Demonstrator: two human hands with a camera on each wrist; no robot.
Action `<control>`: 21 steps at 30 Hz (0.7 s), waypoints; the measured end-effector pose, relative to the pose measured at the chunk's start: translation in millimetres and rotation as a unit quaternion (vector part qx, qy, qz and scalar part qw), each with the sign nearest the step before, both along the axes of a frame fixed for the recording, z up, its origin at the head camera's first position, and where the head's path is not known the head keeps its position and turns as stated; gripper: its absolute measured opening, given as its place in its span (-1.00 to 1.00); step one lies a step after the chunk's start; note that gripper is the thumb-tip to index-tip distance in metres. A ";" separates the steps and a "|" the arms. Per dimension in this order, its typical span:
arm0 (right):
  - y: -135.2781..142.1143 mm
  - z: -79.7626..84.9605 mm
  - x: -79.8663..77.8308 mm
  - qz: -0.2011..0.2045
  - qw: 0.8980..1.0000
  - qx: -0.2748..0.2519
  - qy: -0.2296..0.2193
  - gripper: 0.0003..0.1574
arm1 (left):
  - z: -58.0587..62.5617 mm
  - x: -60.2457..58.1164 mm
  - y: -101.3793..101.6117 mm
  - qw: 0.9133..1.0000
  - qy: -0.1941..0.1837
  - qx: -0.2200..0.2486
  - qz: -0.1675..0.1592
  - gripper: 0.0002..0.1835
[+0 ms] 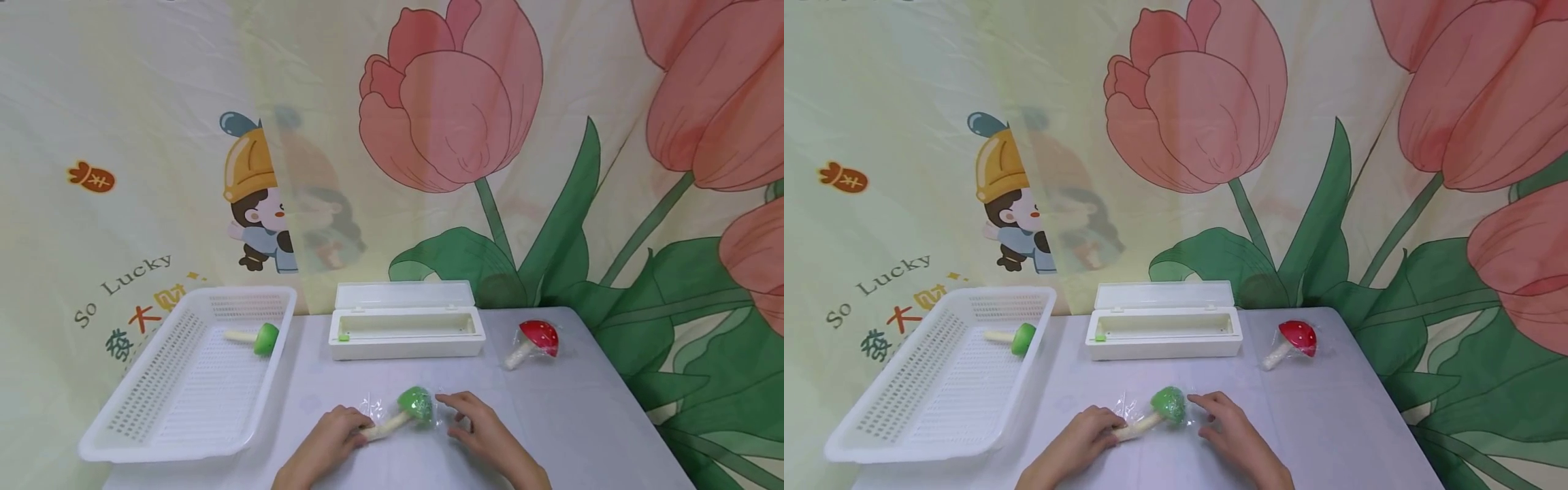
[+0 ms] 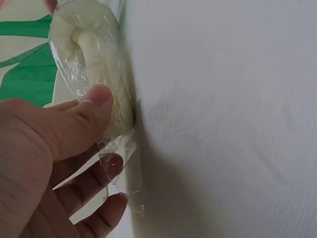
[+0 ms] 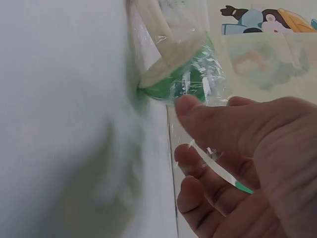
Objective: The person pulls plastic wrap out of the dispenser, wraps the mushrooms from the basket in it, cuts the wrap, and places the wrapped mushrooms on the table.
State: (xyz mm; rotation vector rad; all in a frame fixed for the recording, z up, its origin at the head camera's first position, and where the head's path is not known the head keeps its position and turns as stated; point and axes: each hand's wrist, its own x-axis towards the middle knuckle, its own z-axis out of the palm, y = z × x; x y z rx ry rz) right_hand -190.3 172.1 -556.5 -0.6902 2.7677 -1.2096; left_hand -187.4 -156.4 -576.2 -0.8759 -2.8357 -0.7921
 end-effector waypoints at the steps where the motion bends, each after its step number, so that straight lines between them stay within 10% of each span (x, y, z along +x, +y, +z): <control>1: -1.8 -0.9 -1.4 0.003 1.000 0.001 0.000 -0.30 | 0.7 -0.2 -1.1 1.000 -0.005 -0.003 -0.001 -0.79; 16: -30.7 -12.5 -30.1 -0.056 0.998 -0.010 0.024 -0.83 | 0.3 -1.8 -0.5 0.998 0.033 0.011 0.056 -0.68; 21: -31.0 -14.3 -31.2 -0.072 0.997 -0.029 -0.003 -0.91 | 1.4 -2.7 -0.8 0.998 -0.009 0.027 0.052 -0.73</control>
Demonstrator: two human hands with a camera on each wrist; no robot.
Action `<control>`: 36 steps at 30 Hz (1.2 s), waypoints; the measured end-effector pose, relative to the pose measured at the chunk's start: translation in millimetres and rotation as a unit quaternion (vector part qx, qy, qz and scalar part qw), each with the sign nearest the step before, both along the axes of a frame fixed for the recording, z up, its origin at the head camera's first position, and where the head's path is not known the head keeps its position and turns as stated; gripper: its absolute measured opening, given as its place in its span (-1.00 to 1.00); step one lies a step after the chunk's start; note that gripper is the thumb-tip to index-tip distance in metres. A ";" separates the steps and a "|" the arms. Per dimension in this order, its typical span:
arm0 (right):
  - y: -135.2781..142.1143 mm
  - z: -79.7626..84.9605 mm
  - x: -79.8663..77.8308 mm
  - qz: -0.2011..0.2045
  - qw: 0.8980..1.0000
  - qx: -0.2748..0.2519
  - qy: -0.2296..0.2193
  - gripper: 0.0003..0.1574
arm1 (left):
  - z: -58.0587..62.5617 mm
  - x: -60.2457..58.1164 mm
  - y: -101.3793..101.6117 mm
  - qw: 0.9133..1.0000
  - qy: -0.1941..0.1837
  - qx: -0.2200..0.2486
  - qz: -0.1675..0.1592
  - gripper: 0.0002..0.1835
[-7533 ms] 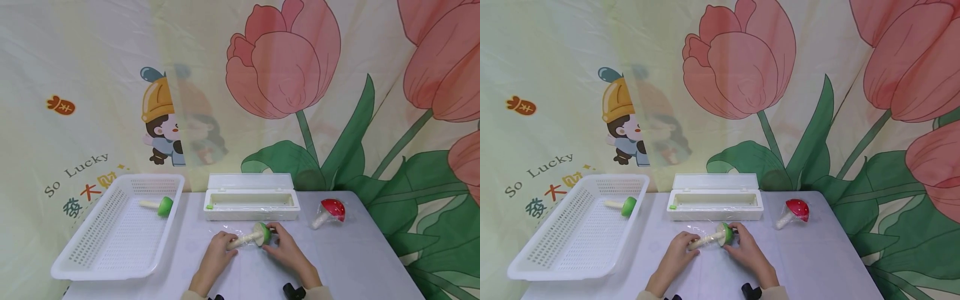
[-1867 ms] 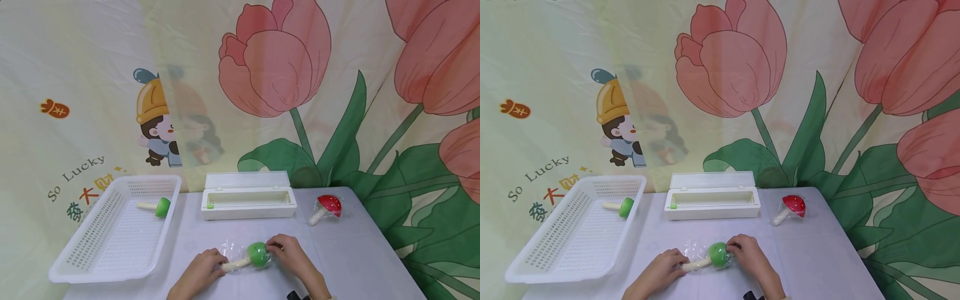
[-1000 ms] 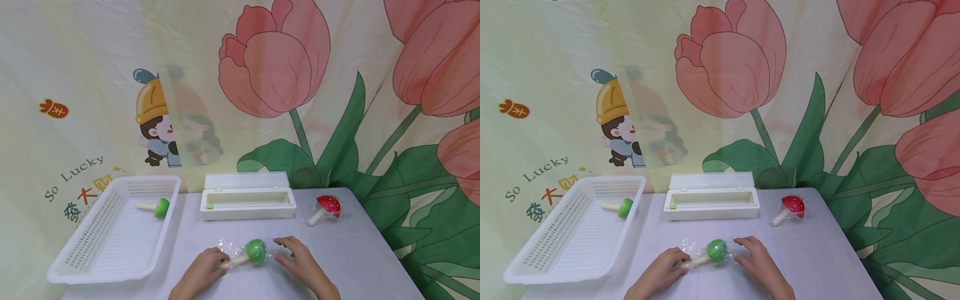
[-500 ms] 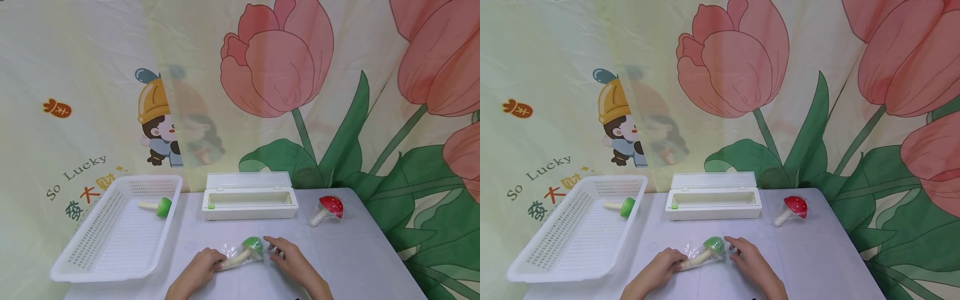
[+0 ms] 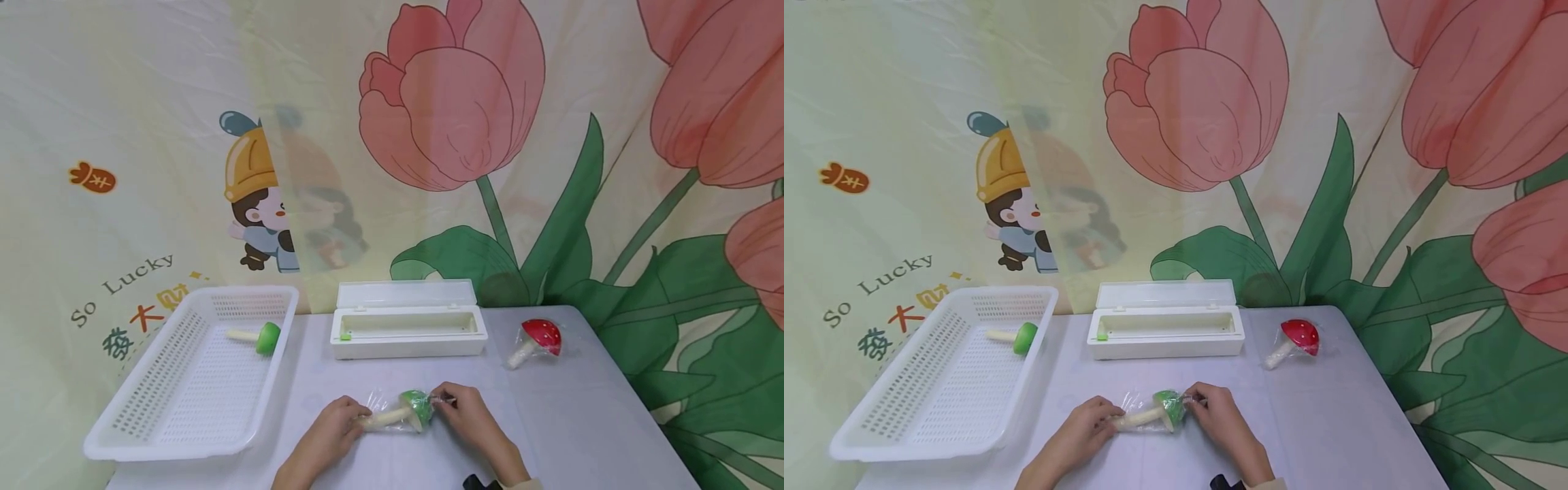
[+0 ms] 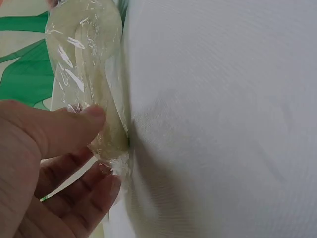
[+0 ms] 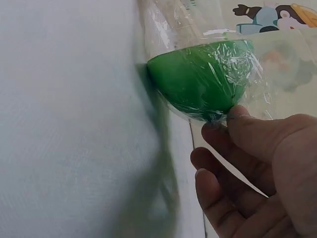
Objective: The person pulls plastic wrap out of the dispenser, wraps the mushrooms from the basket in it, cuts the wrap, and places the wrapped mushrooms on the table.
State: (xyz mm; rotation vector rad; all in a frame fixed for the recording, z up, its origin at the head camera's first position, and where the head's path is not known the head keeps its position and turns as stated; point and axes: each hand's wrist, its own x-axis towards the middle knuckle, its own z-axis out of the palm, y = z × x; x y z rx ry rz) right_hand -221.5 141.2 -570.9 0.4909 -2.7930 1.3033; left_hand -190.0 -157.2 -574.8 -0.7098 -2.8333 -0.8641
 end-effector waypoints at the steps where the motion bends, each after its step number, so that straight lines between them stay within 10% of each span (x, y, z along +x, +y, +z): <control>1: 0.8 0.6 0.4 0.000 1.000 0.002 -0.003 -0.89 | 0.4 -0.3 -0.1 1.000 -0.013 0.002 -0.001 -0.75; 9: 10.5 12.4 4.5 0.025 0.998 -0.002 -0.056 -0.72 | 0.7 0.0 -2.1 0.999 -0.034 0.006 0.002 -0.78; 17: 4.4 5.2 1.1 0.035 0.999 -0.029 -0.006 -0.89 | -5.1 2.8 -6.9 0.997 -0.029 0.023 0.069 -0.79; 36: -5.4 0.7 4.3 0.015 1.000 -0.007 -0.027 -0.94 | -5.9 5.4 -13.9 0.998 -0.026 0.052 0.026 -0.85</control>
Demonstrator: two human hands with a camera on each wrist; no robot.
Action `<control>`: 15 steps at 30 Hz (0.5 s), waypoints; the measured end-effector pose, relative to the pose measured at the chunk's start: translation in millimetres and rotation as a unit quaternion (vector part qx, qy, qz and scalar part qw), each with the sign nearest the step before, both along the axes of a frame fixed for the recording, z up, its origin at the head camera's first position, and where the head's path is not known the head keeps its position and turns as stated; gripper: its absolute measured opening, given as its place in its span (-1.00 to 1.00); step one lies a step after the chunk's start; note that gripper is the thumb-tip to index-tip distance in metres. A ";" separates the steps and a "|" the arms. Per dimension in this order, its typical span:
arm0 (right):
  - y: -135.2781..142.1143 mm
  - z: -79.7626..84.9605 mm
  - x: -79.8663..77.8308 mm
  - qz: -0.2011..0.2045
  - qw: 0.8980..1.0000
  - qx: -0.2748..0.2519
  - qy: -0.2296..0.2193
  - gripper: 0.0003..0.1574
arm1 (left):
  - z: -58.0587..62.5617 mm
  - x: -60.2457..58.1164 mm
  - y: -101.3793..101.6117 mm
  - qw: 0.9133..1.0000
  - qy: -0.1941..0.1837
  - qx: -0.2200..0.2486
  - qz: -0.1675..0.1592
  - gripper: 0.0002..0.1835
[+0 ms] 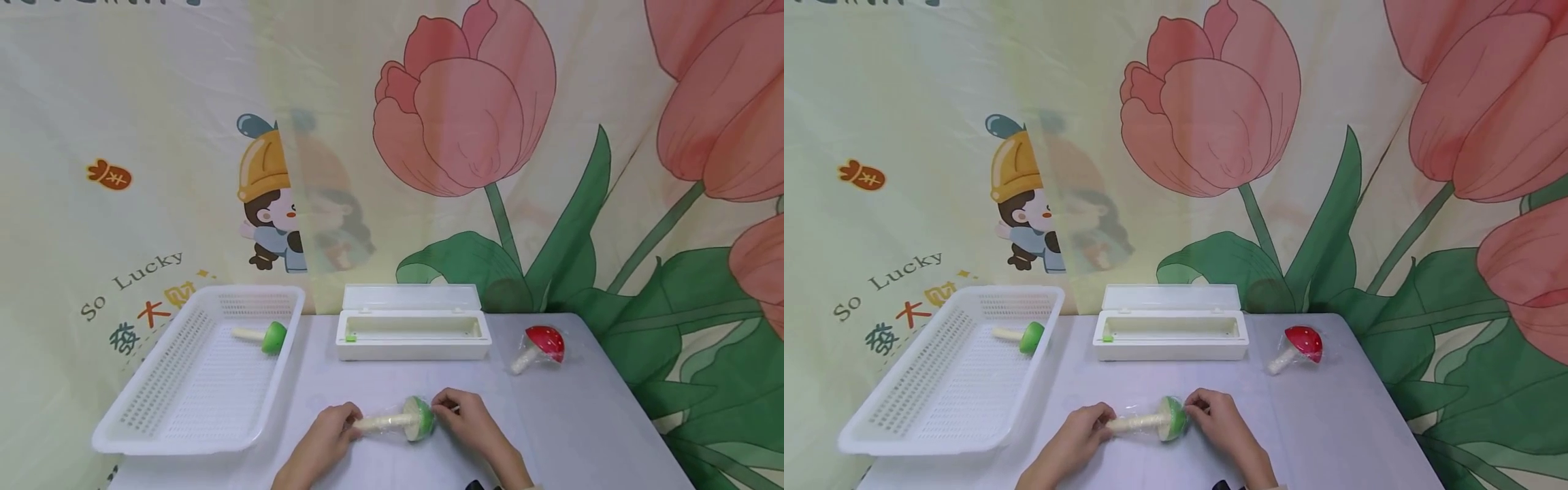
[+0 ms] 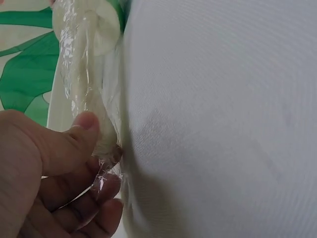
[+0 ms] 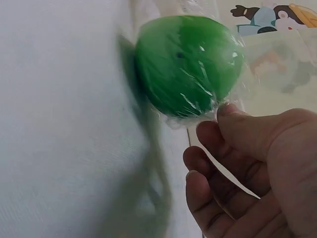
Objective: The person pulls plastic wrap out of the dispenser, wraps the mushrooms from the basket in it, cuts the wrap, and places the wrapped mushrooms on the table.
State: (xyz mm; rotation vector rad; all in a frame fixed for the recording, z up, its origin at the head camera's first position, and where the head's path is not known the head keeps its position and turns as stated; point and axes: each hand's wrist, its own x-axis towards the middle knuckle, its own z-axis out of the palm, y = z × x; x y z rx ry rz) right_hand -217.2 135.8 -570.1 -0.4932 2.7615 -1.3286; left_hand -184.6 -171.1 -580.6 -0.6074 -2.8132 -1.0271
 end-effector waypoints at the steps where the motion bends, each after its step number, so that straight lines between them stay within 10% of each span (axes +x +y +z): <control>1: 0.2 -0.6 0.6 -0.001 1.000 0.004 0.002 -0.96 | -0.2 0.1 0.7 1.000 0.007 -0.001 0.002 -0.89; 7: 1.3 -3.0 4.0 0.005 0.999 0.012 0.040 -0.78 | -1.8 0.4 7.0 0.998 0.046 0.013 0.037 -0.95; 15: -0.4 -7.5 9.6 -0.004 1.000 0.002 0.023 -0.81 | -1.7 5.9 6.7 0.997 -0.027 0.060 0.032 -0.66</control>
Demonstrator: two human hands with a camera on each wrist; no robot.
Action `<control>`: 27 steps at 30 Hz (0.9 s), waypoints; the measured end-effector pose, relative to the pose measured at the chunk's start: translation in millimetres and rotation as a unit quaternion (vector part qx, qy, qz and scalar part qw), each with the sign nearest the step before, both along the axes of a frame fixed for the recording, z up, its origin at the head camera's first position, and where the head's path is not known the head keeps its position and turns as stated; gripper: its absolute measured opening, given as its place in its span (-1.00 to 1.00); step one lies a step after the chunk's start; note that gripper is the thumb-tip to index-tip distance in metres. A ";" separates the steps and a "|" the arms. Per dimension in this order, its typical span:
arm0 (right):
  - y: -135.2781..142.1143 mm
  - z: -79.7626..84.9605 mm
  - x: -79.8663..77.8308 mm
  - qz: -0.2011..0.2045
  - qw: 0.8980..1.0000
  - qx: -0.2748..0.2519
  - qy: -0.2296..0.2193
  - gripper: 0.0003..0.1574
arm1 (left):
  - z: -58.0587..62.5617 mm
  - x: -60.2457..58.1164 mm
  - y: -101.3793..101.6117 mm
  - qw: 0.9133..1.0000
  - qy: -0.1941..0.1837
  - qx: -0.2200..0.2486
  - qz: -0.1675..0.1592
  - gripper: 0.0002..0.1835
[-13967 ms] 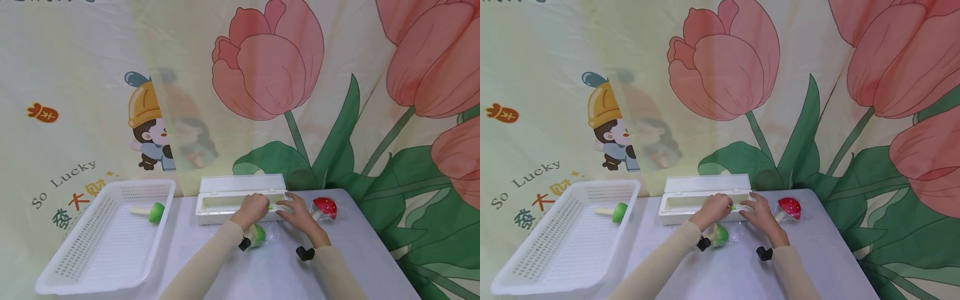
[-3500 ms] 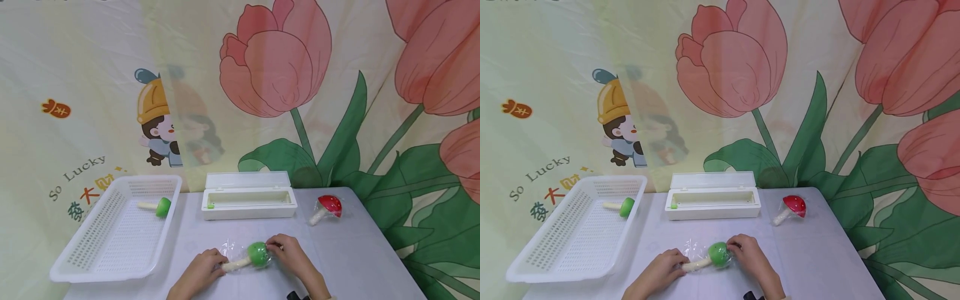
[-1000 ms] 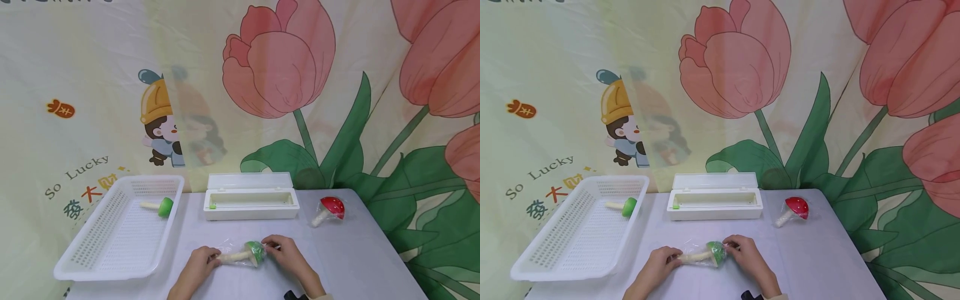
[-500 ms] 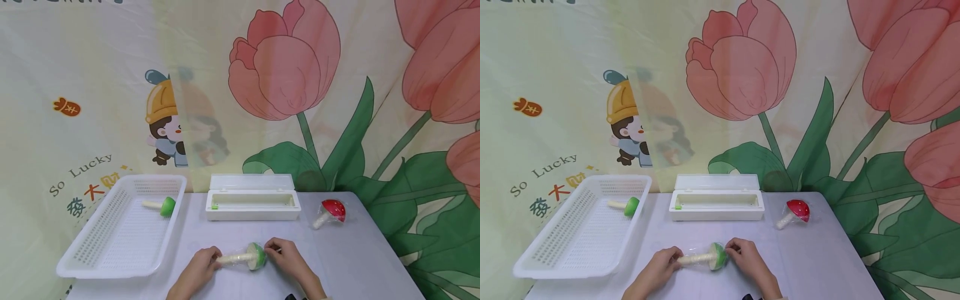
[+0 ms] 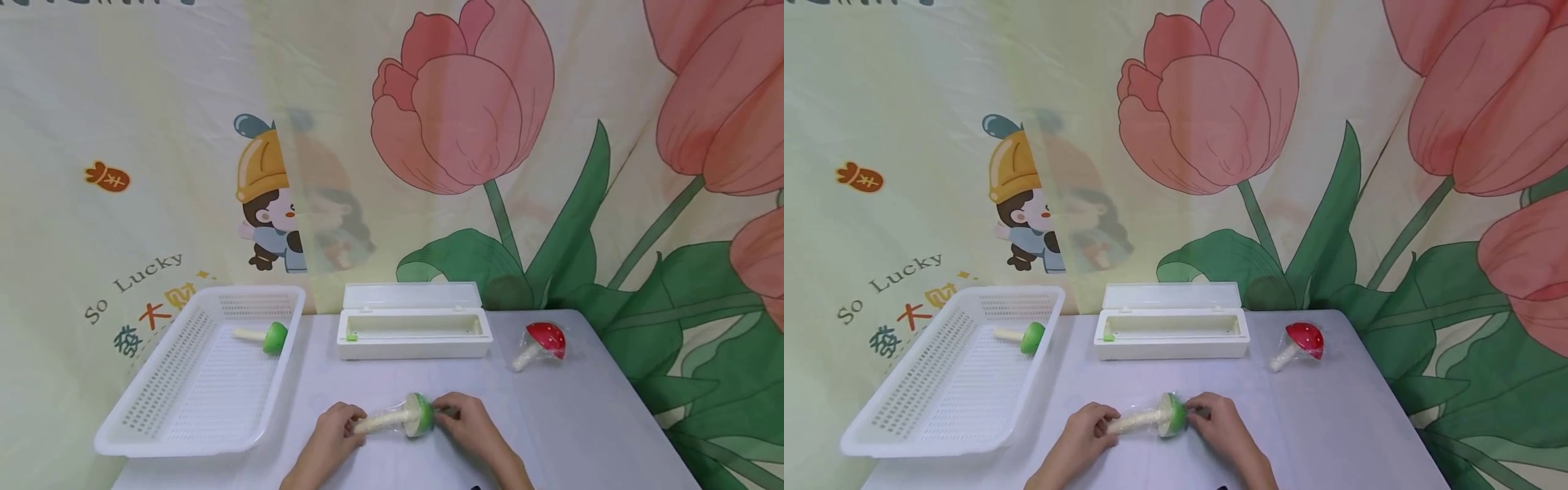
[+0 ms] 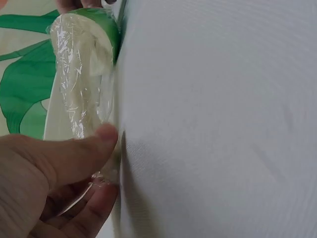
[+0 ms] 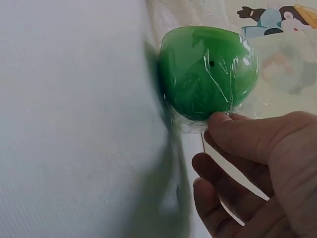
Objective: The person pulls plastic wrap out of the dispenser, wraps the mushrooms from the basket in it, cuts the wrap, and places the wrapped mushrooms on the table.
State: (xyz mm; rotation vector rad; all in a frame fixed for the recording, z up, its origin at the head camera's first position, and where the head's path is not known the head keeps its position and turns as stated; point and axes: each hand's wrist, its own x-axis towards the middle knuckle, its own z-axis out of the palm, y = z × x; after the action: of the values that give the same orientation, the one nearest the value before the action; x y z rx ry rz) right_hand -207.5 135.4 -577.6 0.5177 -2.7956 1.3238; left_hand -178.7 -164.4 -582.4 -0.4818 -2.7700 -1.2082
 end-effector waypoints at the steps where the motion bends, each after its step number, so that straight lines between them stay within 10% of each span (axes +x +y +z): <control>1: -0.5 -1.3 0.1 -0.001 1.000 -0.003 -0.002 -0.84 | -0.2 0.1 0.0 1.000 -0.002 -0.004 -0.003 -0.67; 27: 56.7 -10.4 -7.4 -0.168 0.986 0.000 -0.021 -0.84 | -3.3 -22.2 75.5 0.999 0.014 -0.005 -0.035 -0.76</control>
State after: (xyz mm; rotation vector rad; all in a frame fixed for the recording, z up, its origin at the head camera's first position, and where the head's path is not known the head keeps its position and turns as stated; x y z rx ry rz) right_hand -214.9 192.0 -588.0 0.0137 -2.7510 1.2726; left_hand -200.9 -88.9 -585.6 -0.5960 -2.7576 -1.1926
